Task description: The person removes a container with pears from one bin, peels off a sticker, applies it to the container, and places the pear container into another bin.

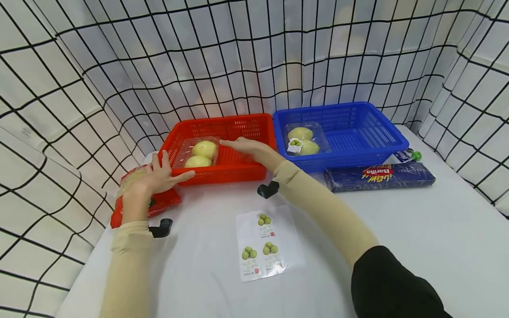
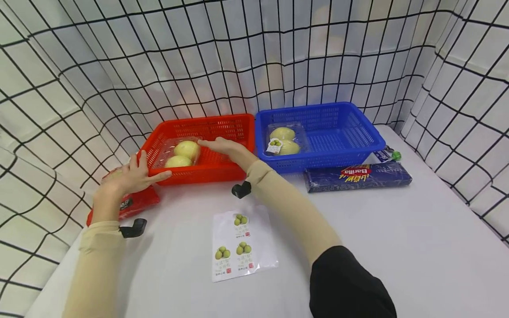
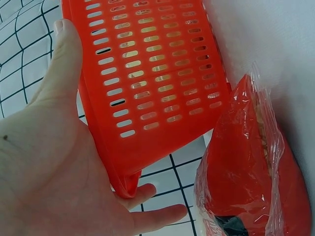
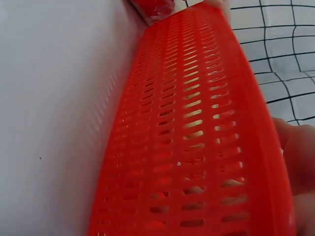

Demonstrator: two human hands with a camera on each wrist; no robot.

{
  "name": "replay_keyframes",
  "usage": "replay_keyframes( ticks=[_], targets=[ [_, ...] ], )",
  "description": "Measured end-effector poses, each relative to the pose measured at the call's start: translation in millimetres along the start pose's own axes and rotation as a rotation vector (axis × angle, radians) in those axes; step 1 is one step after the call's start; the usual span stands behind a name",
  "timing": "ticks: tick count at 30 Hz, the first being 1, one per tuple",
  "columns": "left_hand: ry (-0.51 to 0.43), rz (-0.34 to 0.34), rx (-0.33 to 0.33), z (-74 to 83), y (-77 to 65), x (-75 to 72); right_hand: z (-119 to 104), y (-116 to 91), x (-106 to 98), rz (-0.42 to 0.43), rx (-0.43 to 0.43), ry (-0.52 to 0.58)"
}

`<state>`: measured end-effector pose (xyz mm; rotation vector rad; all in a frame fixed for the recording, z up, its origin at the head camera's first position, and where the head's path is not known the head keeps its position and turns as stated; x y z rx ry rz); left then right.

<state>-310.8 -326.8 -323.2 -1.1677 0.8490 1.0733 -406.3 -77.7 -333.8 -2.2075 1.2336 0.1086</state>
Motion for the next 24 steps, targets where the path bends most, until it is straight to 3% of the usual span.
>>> replay_keyframes(
  ticks=[4, 9, 16, 20, 24],
  targets=[
    [-0.003, -0.014, -0.02, -2.2, -2.4, 1.4, -2, 11, 5, -0.017, 0.077, 0.003],
    [-0.018, 0.021, -0.001, -1.1, -0.4, 1.2, -11, 21, 7, 0.012, 0.172, -0.007],
    [-0.025, 0.015, -0.003, -0.3, -1.2, 2.2, -25, 28, 19, -0.014, 0.246, 0.13],
    [-0.038, 0.02, -0.002, -0.5, 0.5, 3.6, -28, 30, 27, 0.001, 0.238, 0.195],
    [-0.03, 0.039, 0.002, -0.3, 0.9, 0.9, -29, 36, 35, 0.05, 0.192, 0.185]
  ],
)
Point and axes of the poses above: each hand's wrist, its own y-axis towards the middle knuckle, its own x-axis out of the palm, z = x × y, the point moved 5 cm from there along y, towards the middle knuckle, and after that the axes turned 5 degrees about x, right-handed, at the moved point
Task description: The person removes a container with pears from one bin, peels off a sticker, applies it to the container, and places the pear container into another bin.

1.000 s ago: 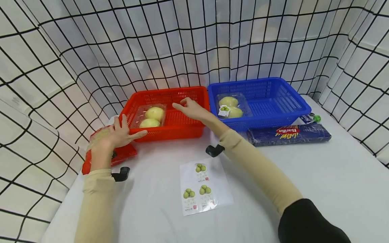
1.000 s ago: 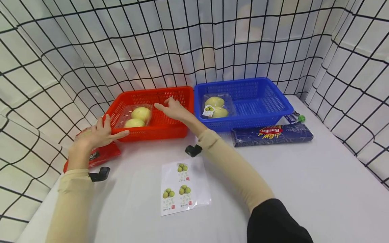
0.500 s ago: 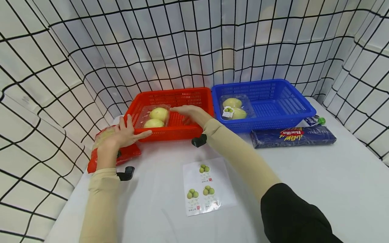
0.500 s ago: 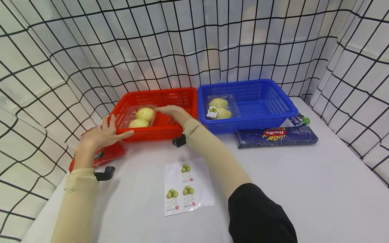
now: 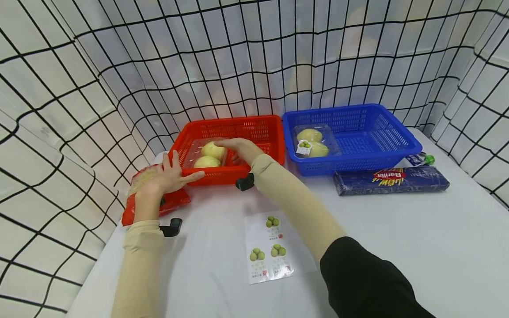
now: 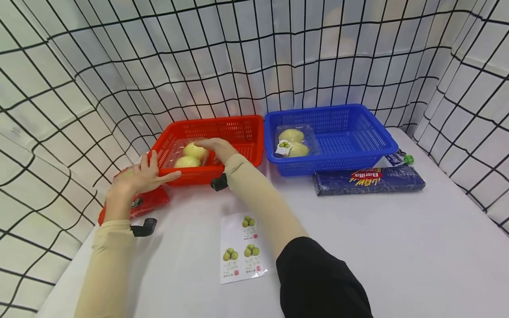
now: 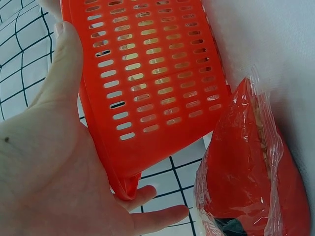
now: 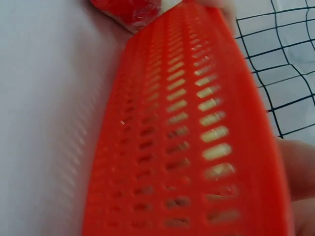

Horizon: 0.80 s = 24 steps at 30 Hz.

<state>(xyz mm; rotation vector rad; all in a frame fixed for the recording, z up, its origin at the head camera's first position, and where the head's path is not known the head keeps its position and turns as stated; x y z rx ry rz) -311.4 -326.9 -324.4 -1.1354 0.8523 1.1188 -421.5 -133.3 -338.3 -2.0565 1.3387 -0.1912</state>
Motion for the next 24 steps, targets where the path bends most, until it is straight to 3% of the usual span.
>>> replay_keyframes(
  ticks=[3, 6, 10, 17, 24],
  targets=[
    [-0.005, -0.003, -0.005, 1.2, 0.6, -0.2, 2, 5, 5, 0.018, -0.027, -0.041],
    [-0.016, -0.014, -0.017, 1.7, 0.3, 0.4, 2, 8, 12, -0.019, -0.061, -0.101],
    [-0.013, -0.011, -0.022, 0.7, -0.5, 0.0, 1, 10, 18, -0.049, -0.082, -0.099],
    [-0.009, -0.014, -0.009, 2.2, -0.6, 2.9, 0, 7, 21, -0.095, -0.114, -0.023],
    [-0.032, 0.0, -0.012, -1.5, 0.0, 1.4, -1, 6, 14, -0.089, -0.102, 0.174]
  ],
)
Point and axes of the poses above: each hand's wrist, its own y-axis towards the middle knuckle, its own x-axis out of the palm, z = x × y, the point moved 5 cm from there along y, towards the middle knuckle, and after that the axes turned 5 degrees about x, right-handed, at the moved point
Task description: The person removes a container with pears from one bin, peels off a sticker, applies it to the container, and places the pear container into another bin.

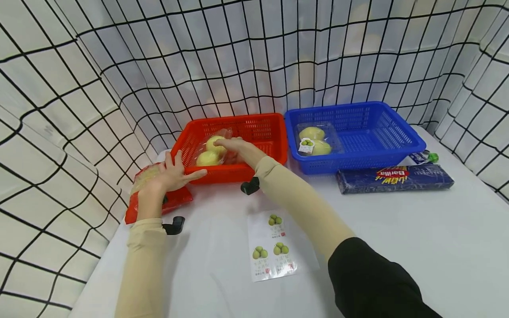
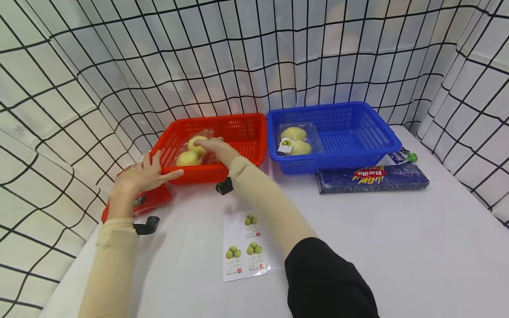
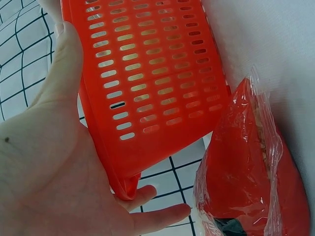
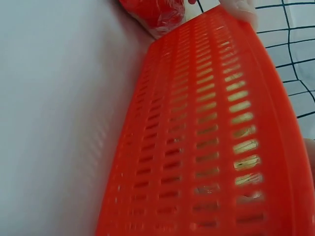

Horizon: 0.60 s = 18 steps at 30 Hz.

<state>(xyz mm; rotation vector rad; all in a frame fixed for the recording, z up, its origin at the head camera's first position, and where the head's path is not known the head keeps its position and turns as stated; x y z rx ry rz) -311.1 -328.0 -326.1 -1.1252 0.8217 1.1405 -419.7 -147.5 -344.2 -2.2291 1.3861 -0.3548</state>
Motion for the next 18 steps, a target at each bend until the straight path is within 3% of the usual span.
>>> replay_keyframes(
  ticks=[6, 12, 18],
  targets=[
    [0.004, -0.003, 0.005, 0.1, -0.2, -2.3, -1, -8, -18, 0.07, -0.045, -0.024],
    [-0.021, -0.005, 0.001, -0.5, 0.1, -2.9, -5, -24, -41, 0.082, -0.219, -0.127],
    [-0.006, -0.003, 0.004, 0.0, 1.4, -1.2, -9, -39, -60, 0.122, -0.3, -0.131]
  ],
)
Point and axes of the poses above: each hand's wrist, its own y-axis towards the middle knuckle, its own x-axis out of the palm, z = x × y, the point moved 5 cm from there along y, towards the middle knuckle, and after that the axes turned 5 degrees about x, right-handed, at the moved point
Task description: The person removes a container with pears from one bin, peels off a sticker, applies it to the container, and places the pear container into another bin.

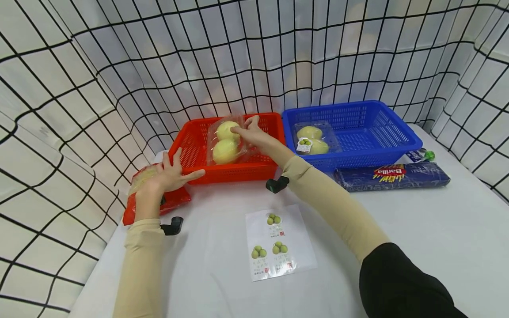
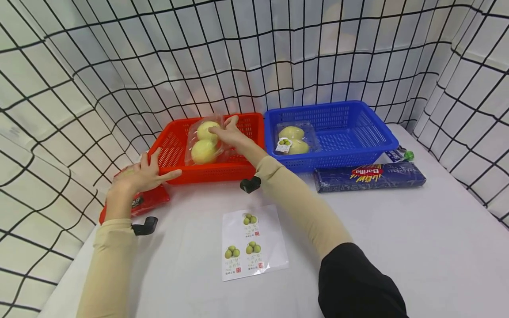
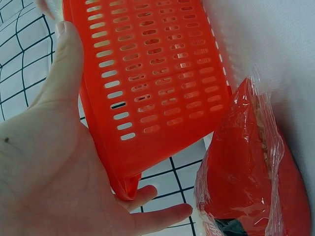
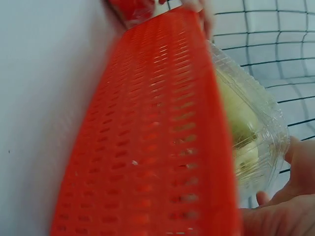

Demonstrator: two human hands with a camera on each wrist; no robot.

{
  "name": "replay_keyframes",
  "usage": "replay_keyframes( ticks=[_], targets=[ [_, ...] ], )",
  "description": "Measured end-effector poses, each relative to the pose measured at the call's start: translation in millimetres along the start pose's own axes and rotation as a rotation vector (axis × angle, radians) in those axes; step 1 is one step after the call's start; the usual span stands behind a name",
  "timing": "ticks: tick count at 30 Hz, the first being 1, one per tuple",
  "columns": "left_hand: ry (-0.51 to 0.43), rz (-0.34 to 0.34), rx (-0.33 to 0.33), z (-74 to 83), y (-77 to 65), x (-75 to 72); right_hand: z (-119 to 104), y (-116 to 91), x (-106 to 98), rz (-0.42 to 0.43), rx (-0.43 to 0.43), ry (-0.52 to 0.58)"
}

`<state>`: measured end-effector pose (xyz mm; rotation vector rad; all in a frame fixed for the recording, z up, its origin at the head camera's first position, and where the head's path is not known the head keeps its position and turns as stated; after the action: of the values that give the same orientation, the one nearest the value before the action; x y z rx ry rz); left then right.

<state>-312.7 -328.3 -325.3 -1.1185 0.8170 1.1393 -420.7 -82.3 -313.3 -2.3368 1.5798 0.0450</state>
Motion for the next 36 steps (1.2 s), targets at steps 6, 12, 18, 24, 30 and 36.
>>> replay_keyframes(
  ticks=[6, 12, 18, 24, 30, 36],
  targets=[
    [0.0, 0.005, 0.009, 0.7, -1.1, -1.5, -8, -25, -18, 0.027, -0.066, 0.067],
    [-0.001, 0.0, 0.006, -1.3, -0.4, 0.4, -7, -45, -31, -0.003, -0.085, 0.164],
    [-0.003, 0.004, 0.012, 0.3, 1.1, -1.0, -5, -71, -47, -0.048, -0.098, 0.237],
    [0.017, -0.01, 0.003, -0.2, 2.6, -5.1, 11, -95, -59, -0.16, -0.101, 0.12],
    [0.056, -0.003, 0.018, 3.4, 1.9, -11.5, 31, -120, -65, -0.324, -0.186, -0.056],
    [0.046, -0.022, 0.014, 2.9, -2.4, -3.0, 57, -145, -61, -0.489, -0.224, -0.279]
  ],
)
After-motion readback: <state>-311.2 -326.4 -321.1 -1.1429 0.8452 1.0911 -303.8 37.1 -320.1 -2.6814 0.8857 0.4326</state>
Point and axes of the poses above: each hand's wrist, its own y-axis towards the middle knuckle, its own x-axis out of the palm, z = x × y, the point moved 5 cm from there along y, towards the middle knuckle, and after that the axes turned 5 degrees about x, right-handed, at the moved point
